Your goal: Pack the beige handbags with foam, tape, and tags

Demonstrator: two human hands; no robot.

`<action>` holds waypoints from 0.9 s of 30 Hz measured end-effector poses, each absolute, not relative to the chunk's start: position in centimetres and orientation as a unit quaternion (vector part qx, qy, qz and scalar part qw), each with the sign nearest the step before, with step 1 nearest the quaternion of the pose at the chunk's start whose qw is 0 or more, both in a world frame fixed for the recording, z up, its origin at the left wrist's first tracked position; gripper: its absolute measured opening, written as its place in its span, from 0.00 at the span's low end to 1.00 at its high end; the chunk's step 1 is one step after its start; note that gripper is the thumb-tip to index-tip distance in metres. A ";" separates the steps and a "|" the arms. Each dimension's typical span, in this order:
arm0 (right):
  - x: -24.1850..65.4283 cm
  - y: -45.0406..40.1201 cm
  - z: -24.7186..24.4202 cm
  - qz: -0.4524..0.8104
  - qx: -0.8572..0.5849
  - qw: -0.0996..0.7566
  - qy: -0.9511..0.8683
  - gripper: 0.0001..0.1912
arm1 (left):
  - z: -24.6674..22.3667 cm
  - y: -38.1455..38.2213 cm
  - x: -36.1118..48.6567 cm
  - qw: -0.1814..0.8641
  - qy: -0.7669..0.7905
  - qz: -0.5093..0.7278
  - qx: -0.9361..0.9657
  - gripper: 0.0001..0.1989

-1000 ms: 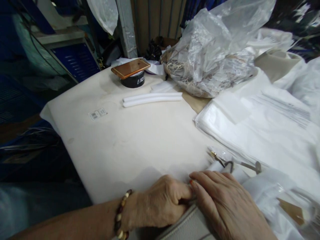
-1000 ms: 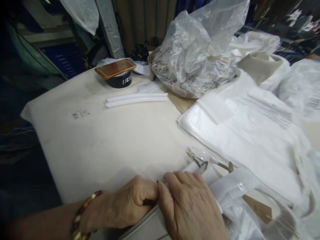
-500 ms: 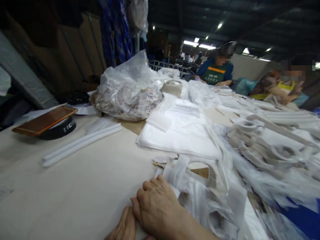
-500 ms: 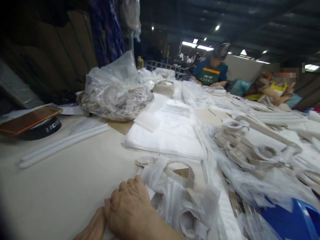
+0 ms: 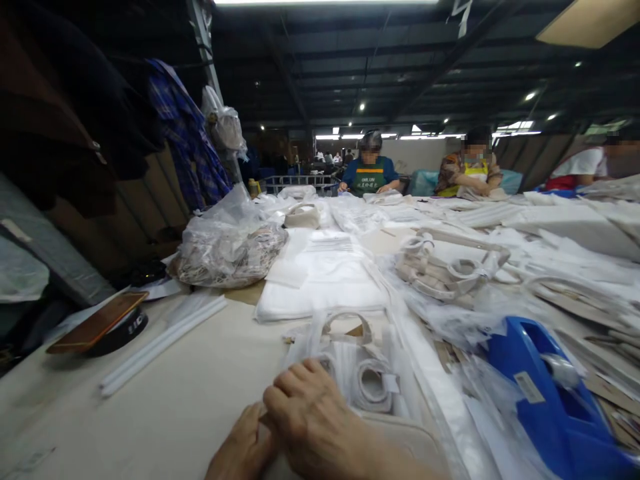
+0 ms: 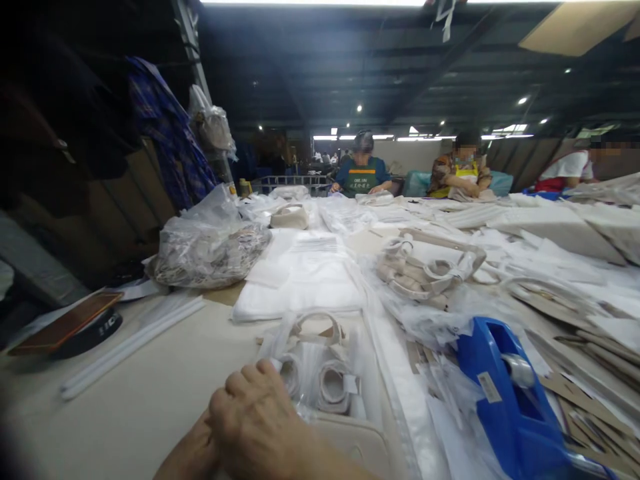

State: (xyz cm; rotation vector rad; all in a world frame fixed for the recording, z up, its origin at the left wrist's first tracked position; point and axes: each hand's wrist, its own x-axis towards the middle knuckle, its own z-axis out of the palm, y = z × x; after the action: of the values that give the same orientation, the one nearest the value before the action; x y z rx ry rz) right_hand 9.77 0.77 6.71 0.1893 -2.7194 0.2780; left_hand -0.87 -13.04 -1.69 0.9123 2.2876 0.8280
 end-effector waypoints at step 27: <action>24.2 3.4 2.9 0.694 -0.389 0.185 -0.577 0.26 | 2.2 -12.2 1.9 0.489 0.682 0.525 0.143 0.33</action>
State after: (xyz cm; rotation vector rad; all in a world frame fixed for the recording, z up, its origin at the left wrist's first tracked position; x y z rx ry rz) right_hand 24.25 3.39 2.92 -1.0953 -1.6273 1.9563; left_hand 1.86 -12.19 2.24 0.3468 1.6578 1.2755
